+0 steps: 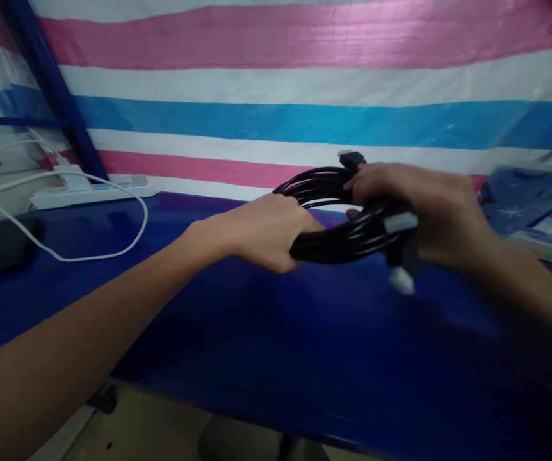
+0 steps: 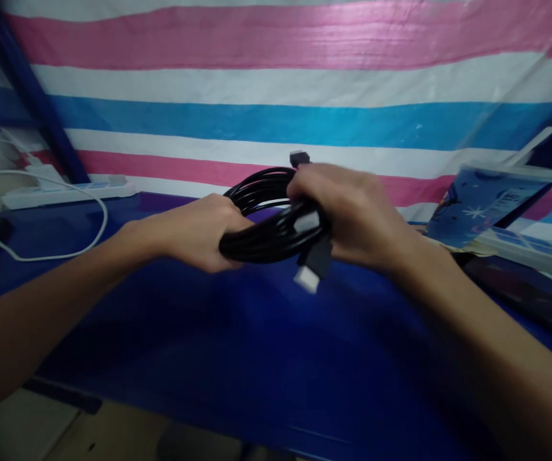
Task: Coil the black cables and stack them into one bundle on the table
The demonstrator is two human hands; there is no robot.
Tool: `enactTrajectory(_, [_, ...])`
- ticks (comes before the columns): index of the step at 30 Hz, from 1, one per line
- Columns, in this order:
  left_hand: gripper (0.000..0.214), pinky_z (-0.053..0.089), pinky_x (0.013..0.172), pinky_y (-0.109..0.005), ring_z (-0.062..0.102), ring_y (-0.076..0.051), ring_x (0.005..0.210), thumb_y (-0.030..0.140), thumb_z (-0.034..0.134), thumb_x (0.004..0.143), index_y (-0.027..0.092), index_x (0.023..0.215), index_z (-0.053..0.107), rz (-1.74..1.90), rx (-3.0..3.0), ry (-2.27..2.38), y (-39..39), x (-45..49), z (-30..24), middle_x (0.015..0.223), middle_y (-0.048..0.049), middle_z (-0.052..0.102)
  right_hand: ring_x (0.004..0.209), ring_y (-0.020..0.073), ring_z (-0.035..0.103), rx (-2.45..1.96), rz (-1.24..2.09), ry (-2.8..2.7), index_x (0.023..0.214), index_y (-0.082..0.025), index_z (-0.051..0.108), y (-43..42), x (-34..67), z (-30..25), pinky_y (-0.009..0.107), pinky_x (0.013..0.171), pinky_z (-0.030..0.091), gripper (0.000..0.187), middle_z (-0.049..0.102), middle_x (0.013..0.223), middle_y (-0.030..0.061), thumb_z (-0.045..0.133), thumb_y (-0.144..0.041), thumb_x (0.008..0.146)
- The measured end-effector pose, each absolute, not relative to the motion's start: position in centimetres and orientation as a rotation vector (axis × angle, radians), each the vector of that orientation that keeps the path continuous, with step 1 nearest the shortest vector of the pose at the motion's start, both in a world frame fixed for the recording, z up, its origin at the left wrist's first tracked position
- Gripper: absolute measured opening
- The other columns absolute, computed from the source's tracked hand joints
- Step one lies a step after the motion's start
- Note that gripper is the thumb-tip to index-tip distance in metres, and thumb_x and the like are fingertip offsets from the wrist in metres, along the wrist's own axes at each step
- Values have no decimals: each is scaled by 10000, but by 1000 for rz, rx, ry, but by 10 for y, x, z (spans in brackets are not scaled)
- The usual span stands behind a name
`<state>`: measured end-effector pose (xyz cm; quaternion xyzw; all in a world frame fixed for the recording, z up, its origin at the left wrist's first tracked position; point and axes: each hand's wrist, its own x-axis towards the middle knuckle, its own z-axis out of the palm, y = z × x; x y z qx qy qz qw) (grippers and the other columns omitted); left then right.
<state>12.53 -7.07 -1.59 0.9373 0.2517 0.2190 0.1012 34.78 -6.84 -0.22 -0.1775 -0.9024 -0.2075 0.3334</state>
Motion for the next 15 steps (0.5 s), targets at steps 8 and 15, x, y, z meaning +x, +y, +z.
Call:
enactTrajectory(8, [202, 330, 742, -343, 376, -153, 551, 13, 540, 448, 207, 456, 482, 326, 3055, 915, -62, 113, -20, 452, 25, 359, 696, 212, 569, -378, -837, -2828, 714, -195, 518, -66, 339, -29, 344, 673, 403, 127, 603, 674, 71, 438, -125, 783])
enactTrajectory(15, [165, 375, 928, -390, 529, -233, 770, 43, 525, 544, 208, 551, 530, 257, 3287, 689, -42, 110, -33, 616, -43, 545, 459, 156, 445, -459, -1009, -2767, 654, -188, 472, -69, 325, -49, 303, 543, 247, 138, 543, 516, 26, 424, -59, 646])
